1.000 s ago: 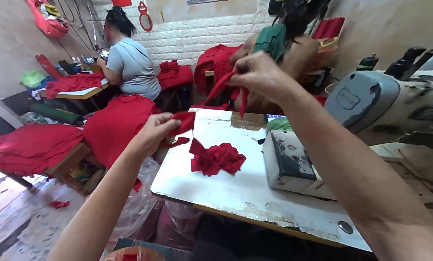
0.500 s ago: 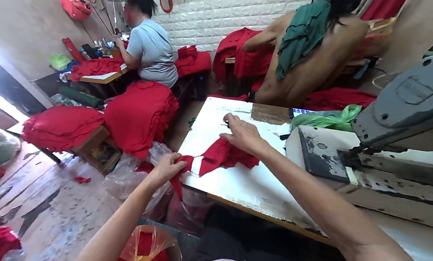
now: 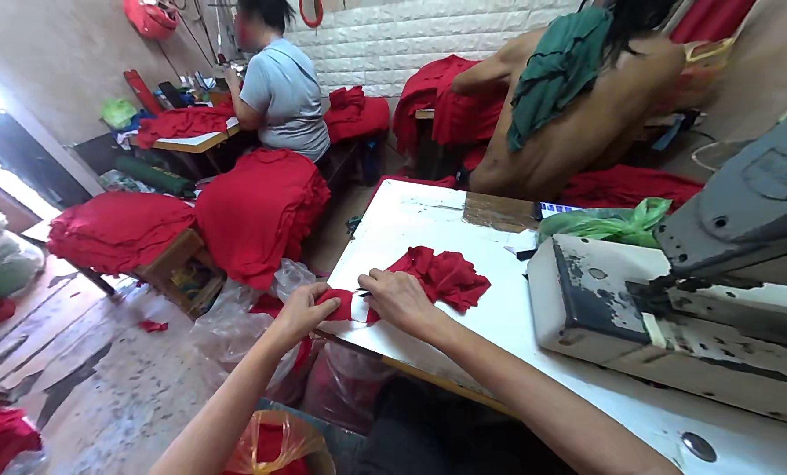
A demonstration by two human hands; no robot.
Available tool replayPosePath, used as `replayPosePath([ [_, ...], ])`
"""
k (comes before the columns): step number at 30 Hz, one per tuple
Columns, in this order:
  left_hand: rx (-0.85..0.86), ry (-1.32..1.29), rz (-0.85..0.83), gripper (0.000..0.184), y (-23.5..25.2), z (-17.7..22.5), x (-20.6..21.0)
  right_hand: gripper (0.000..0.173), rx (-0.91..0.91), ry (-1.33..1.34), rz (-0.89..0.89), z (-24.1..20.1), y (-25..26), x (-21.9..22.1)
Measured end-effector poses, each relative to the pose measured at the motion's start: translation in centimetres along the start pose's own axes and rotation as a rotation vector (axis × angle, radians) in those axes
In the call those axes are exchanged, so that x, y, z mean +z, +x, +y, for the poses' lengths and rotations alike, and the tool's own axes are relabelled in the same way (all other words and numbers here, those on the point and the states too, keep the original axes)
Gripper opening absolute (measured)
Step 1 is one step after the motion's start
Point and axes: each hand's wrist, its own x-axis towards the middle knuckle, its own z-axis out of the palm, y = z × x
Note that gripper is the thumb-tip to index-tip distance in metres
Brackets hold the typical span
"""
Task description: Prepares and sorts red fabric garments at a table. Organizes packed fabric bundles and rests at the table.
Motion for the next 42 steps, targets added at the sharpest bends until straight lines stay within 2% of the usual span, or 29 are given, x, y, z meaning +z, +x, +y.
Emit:
replayPosePath([
  [3, 0.0, -0.034, 0.013, 0.017, -0.3, 0.5, 0.0, 0.016, -0.009, -0.002, 0.102, 0.5, 0.5, 1.9],
  [5, -0.004, -0.063, 0.027, 0.015, -0.4, 0.6, -0.1, 0.017, 0.045, -0.018, 0.102, 0.6, 0.5, 1.8],
  [8, -0.014, -0.129, 0.057, 0.013, -0.6, 0.5, -0.2, 0.023, 0.206, 0.031, -0.054, 0.1, 0.0, -0.5],
  [10, -0.027, -0.16, 0.067, 0.011, -0.6, 0.3, -0.2, 0.024, 0.246, 0.098, -0.103, -0.3, -0.6, -2.0],
  [14, -0.011, -0.182, 0.075, 0.011, -0.3, 0.0, -0.1, 0.026, 0.229, 0.189, -0.27, -1.7, -1.4, -3.9],
  [18, -0.003, -0.199, 0.069, 0.01, -0.5, 0.2, 0.0, 0.026, 0.213, 0.185, -0.355, -2.7, -1.1, -3.5],
  [22, 0.006, -0.256, 0.047, 0.011, -0.9, 0.8, -0.2, 0.024, 0.183, 0.177, -0.299, -2.4, -0.9, -1.9],
  [25, -0.025, -0.444, 0.051, 0.015, -1.0, 0.4, -0.4, 0.028, 0.244, 0.244, -0.138, -0.6, -1.2, -1.8],
  [27, -0.102, -0.626, 0.129, 0.015, -0.6, 0.0, -0.2, 0.035, 0.326, 0.321, -0.04, 1.5, -1.2, -2.4],
  [29, -0.17, -0.698, 0.233, 0.013, 0.1, -0.2, 0.0, 0.04, 0.412, 0.368, 0.018, 3.4, -1.0, -3.0],
  [32, -0.193, -0.726, 0.29, 0.015, 1.0, 0.2, 0.4, 0.031, 0.404, 0.353, 0.019, 5.2, -0.8, -2.3],
  [35, -0.154, -0.692, 0.213, 0.02, 1.8, 1.5, 1.5, 0.033, 0.33, 0.255, -0.182, 5.0, -0.7, -1.3],
  [36, -0.134, -0.661, 0.189, 0.025, 2.0, 1.8, 2.0, 0.031, 0.32, 0.23, -0.191, 4.9, -0.8, -1.0],
  [39, -0.057, -0.52, 0.134, 0.031, 2.7, 2.4, 2.8, 0.027, 0.343, 0.304, -0.031, 5.9, -0.7, -0.8],
  [42, 0.035, -0.467, 0.18, 0.021, 3.3, 2.7, 3.2, 0.025, 0.331, 0.502, 0.11, 7.1, -0.6, -2.1],
])
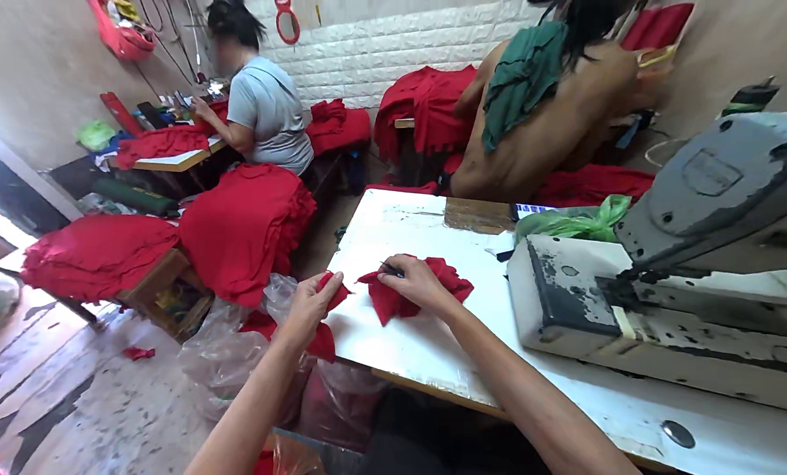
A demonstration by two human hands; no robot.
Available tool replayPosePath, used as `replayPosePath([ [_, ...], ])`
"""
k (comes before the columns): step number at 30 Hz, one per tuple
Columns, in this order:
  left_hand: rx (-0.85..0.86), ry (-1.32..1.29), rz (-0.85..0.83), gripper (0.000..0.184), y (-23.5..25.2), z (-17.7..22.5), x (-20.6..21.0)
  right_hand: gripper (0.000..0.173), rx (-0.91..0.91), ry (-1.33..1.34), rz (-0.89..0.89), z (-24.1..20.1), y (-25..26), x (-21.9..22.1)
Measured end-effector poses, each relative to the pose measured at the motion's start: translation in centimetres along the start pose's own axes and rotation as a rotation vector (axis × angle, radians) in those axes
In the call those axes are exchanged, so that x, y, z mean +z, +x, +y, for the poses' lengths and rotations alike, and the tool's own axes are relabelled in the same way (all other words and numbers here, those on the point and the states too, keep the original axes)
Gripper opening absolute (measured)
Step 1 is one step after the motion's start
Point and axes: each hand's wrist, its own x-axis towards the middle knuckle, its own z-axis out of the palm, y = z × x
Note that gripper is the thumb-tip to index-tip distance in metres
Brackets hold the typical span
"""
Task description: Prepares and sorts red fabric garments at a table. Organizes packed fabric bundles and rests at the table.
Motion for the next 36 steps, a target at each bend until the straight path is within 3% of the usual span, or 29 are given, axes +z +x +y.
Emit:
replayPosePath([
  [2, 0.068, 0.04, -0.007, 0.012, 0.6, 0.1, 0.4, 0.025, -0.001, 0.104, 0.013, -0.3, 0.2, -1.3],
  [7, 0.104, 0.041, -0.091, 0.045, 2.0, 1.3, 2.5, 0.027, -0.09, 0.234, -0.022, -0.6, 0.3, -3.0],
  [9, 0.123, -0.043, -0.117, 0.037, 2.5, 1.6, 3.4, 0.027, -0.127, 0.259, -0.029, -0.7, 0.1, -3.2],
  [11, 0.155, -0.1, -0.106, 0.014, 3.1, 1.8, 4.0, 0.027, -0.149, 0.282, 0.006, -0.6, -0.1, -3.0],
  [12, 0.164, -0.107, -0.096, 0.013, 3.4, 2.0, 4.3, 0.025, -0.162, 0.3, 0.042, -0.5, -0.2, -2.9],
  [17, 0.33, -0.021, -0.001, 0.022, 5.5, 2.2, 4.4, 0.016, -0.14, 0.375, 0.183, 1.4, -0.5, -2.5],
  [21, 0.474, -0.063, 0.247, 0.039, 6.6, 3.2, 3.5, 0.013, 0.008, 0.304, 0.302, 3.9, -0.9, -2.4],
  [24, 0.434, -0.156, 0.364, 0.039, 6.3, 4.3, 2.5, 0.015, 0.005, 0.219, 0.186, 3.7, -1.4, -2.5],
  [28, 0.398, -0.298, 0.369, 0.029, 5.4, 5.3, 0.8, 0.022, -0.213, 0.135, -0.313, 1.5, -2.2, -2.2],
  [31, 0.399, -0.266, 0.325, 0.018, 5.1, 5.1, -0.3, 0.025, -0.153, -0.178, -0.537, -0.5, -2.5, -0.9],
  [33, 0.343, -0.154, 0.213, 0.003, 4.6, 4.5, -0.8, 0.022, -0.145, -0.218, -0.449, -0.5, -2.4, -0.3],
  [36, 0.199, 0.089, -0.018, 0.015, 3.7, 3.5, -0.9, 0.021, -0.066, 0.136, -0.215, 0.2, -2.2, -0.8],
])
